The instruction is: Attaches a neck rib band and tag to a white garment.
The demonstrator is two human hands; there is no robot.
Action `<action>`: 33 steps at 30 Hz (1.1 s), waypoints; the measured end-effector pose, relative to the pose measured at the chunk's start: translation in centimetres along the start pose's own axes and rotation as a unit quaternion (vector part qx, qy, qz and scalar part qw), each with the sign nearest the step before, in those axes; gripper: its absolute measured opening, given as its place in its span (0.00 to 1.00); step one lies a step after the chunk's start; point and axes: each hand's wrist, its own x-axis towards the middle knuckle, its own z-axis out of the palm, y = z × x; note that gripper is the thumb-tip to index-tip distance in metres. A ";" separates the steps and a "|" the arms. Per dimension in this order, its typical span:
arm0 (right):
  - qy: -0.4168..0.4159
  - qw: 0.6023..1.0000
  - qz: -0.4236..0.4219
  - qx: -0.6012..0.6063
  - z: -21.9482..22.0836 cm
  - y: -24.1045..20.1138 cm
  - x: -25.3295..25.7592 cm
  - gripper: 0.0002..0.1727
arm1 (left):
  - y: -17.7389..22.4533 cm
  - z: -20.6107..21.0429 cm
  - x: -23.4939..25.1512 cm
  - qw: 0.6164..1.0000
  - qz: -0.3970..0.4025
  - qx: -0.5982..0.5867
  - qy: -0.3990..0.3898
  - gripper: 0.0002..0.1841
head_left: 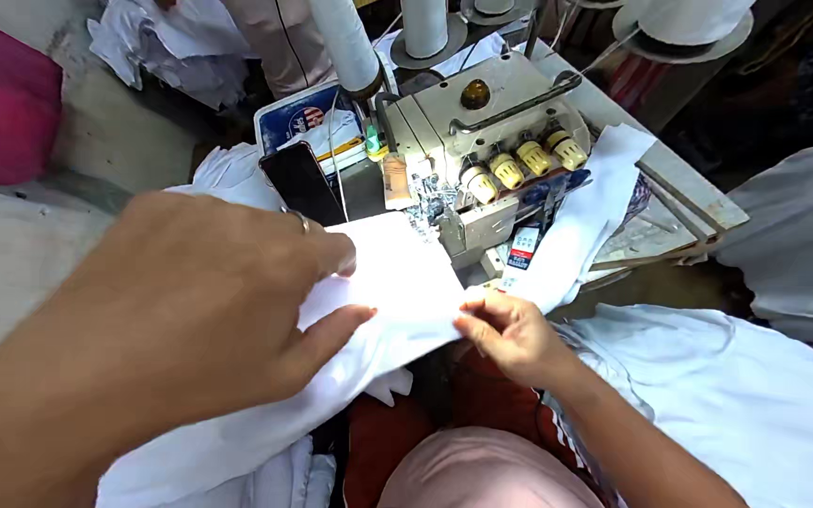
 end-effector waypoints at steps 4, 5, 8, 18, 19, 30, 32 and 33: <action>0.050 0.998 -0.035 -0.009 0.6 2.7 -2.4 0.11 | -0.6 2.0 -0.2 0.999 0.014 0.015 -0.034 0.22; 0.053 0.998 -0.037 -0.006 0.7 3.0 -2.5 0.11 | -0.7 2.2 -0.2 0.999 0.014 0.005 -0.034 0.21; 0.054 0.998 -0.036 -0.011 0.8 3.4 -1.9 0.11 | -0.8 2.9 -0.1 0.999 0.016 -0.019 -0.028 0.18; 0.057 0.998 -0.022 0.030 1.2 4.9 1.0 0.09 | -0.5 5.4 1.8 0.999 0.013 -0.021 -0.047 0.20; 0.057 0.997 -0.021 0.037 1.2 5.0 1.2 0.08 | -0.5 5.7 2.0 0.998 0.010 -0.022 -0.051 0.20; 0.064 0.996 -0.022 0.060 1.5 5.5 2.6 0.04 | -0.4 8.8 3.6 0.998 0.025 -0.050 -0.030 0.18; 0.063 0.996 -0.016 0.065 1.5 5.5 2.8 0.04 | -0.4 9.3 3.9 0.997 0.026 -0.062 -0.024 0.16; 0.063 0.996 -0.014 0.065 1.5 5.5 2.9 0.04 | -0.3 9.6 4.1 0.997 0.022 -0.068 -0.026 0.15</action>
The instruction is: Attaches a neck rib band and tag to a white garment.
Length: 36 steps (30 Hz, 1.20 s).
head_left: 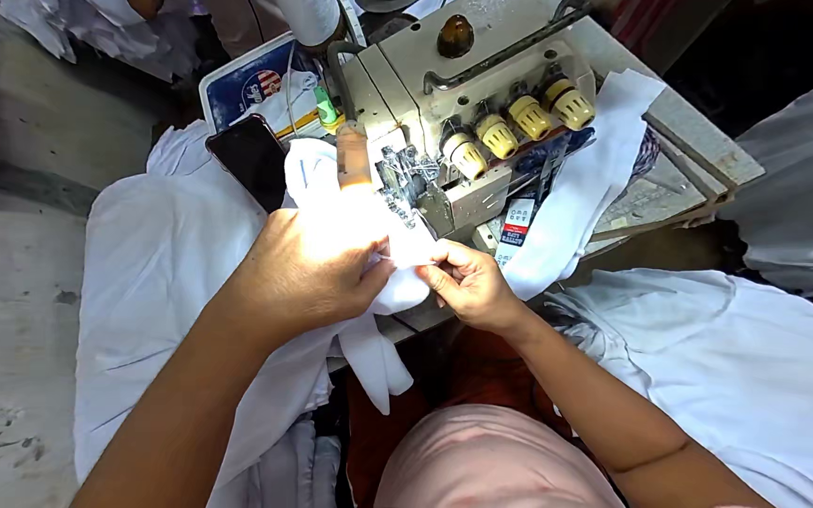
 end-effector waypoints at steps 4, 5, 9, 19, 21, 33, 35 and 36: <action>-0.002 1.000 0.003 -0.006 0.0 0.1 0.5 0.03 | -0.2 1.3 0.6 1.000 -0.011 -0.015 -0.016 0.16; -0.003 1.000 0.005 -0.006 0.0 0.1 0.7 0.04 | -0.3 1.6 0.8 1.000 -0.011 -0.020 -0.017 0.16; -0.010 0.999 0.021 0.023 0.0 0.4 1.6 0.03 | -1.0 2.5 1.4 0.998 -0.027 -0.045 -0.017 0.16; -0.052 0.998 0.020 0.029 -0.8 0.2 1.7 0.12 | -1.2 -0.9 -0.4 0.999 -0.015 -0.034 0.013 0.18; -0.041 0.999 -0.031 0.000 -0.8 -0.1 1.0 0.10 | 0.8 -0.7 -0.4 0.999 0.037 -0.004 0.033 0.18; 0.026 0.997 -0.075 -0.017 -0.5 1.9 0.5 0.05 | -2.1 4.9 -1.7 0.995 -0.023 -0.098 -0.006 0.17; 0.033 0.995 -0.087 -0.031 -0.6 1.8 0.5 0.07 | -1.5 5.6 -1.8 0.996 -0.043 -0.076 0.020 0.18; 0.047 0.993 -0.096 -0.044 -0.6 1.8 0.2 0.08 | -1.0 6.0 -1.9 0.995 -0.065 -0.062 0.031 0.19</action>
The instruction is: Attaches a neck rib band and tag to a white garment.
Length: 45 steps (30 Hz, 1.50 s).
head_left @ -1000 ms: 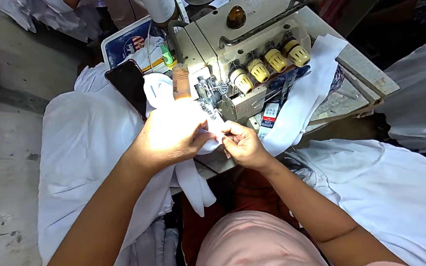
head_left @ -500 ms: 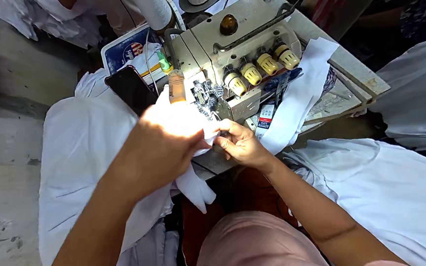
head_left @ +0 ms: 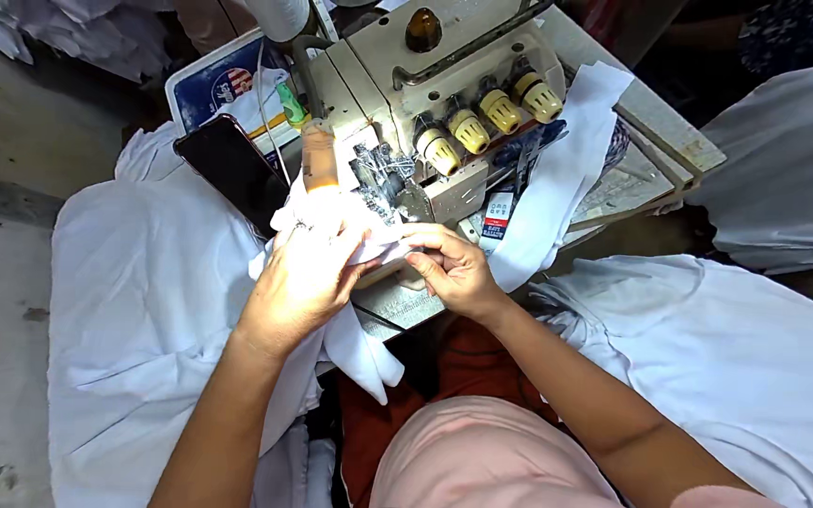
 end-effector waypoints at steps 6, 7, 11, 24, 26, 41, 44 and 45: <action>0.185 0.954 -0.027 -0.236 -3.3 1.2 -1.5 0.11 | 2.5 3.0 -0.5 0.982 -0.156 0.094 0.047 0.24; 0.208 0.936 -0.017 -0.283 -4.3 1.4 -1.2 0.12 | 3.1 3.1 -0.3 0.978 -0.178 0.101 0.050 0.24; 0.279 0.878 0.017 -0.389 -7.0 2.8 0.4 0.18 | 6.5 2.1 0.2 0.962 -0.264 0.055 0.049 0.22; 0.267 0.909 0.134 -0.292 -7.9 3.3 2.0 0.31 | 10.3 7.1 -4.8 0.929 -0.302 0.070 0.203 0.16; 0.257 0.911 0.211 -0.246 -7.9 2.0 1.9 0.31 | 10.3 7.1 -4.9 0.928 -0.304 0.055 0.209 0.16; -0.115 0.803 -0.071 -0.581 1.6 -5.1 0.9 0.17 | 9.3 7.5 -5.3 0.913 -0.283 -0.036 0.293 0.18; -0.111 0.813 -0.081 -0.566 2.3 -4.5 1.4 0.16 | 9.3 7.6 -5.5 0.907 -0.289 -0.049 0.301 0.18; -0.088 0.832 -0.082 -0.541 2.2 -4.5 1.4 0.16 | 9.2 7.7 -5.6 0.907 -0.285 -0.055 0.305 0.17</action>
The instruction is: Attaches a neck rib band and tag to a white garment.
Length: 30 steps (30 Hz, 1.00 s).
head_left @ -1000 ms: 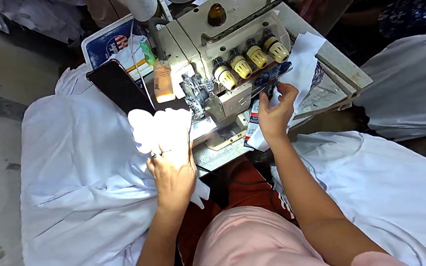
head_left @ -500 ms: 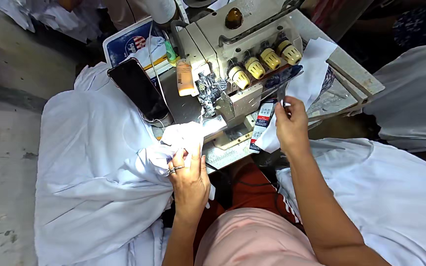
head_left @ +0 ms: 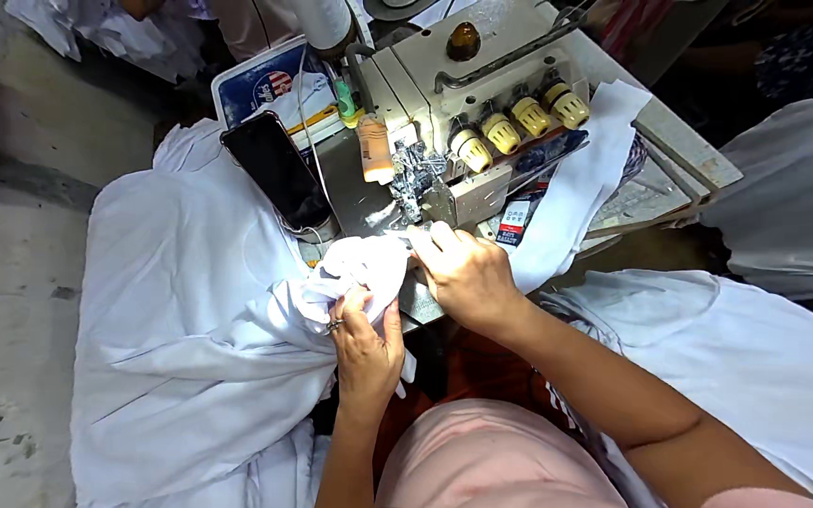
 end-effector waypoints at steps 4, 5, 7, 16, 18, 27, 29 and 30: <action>0.066 0.952 0.129 0.269 -1.0 0.7 -0.6 0.21 | -0.7 -0.4 0.0 0.998 0.019 -0.054 0.018 0.10; 0.063 0.923 0.159 0.345 -0.9 0.8 -0.8 0.23 | -0.8 -0.6 0.1 0.997 0.027 -0.065 0.020 0.09; 0.037 0.886 0.195 0.418 -0.3 0.8 -1.1 0.21 | -0.9 -1.0 0.3 0.996 0.057 -0.070 0.020 0.08; 0.100 0.855 0.154 0.486 0.8 -0.4 -1.2 0.03 | -5.6 -7.2 5.1 0.945 0.244 0.163 -0.141 0.25; 0.130 0.851 0.161 0.483 0.7 -0.3 -1.2 0.02 | -8.0 -9.6 6.9 0.931 0.251 0.188 -0.187 0.21; 0.075 0.800 0.245 0.542 1.7 -0.8 -1.2 0.04 | -7.7 -16.5 8.5 0.920 0.200 0.066 -0.331 0.18; 0.056 0.801 0.245 0.544 1.5 -1.1 -1.1 0.05 | -6.6 -15.0 9.1 0.908 0.247 0.064 -0.331 0.15; 0.044 0.803 0.239 0.544 1.4 -1.2 -1.1 0.05 | -5.4 -14.0 9.6 0.899 0.273 0.045 -0.341 0.14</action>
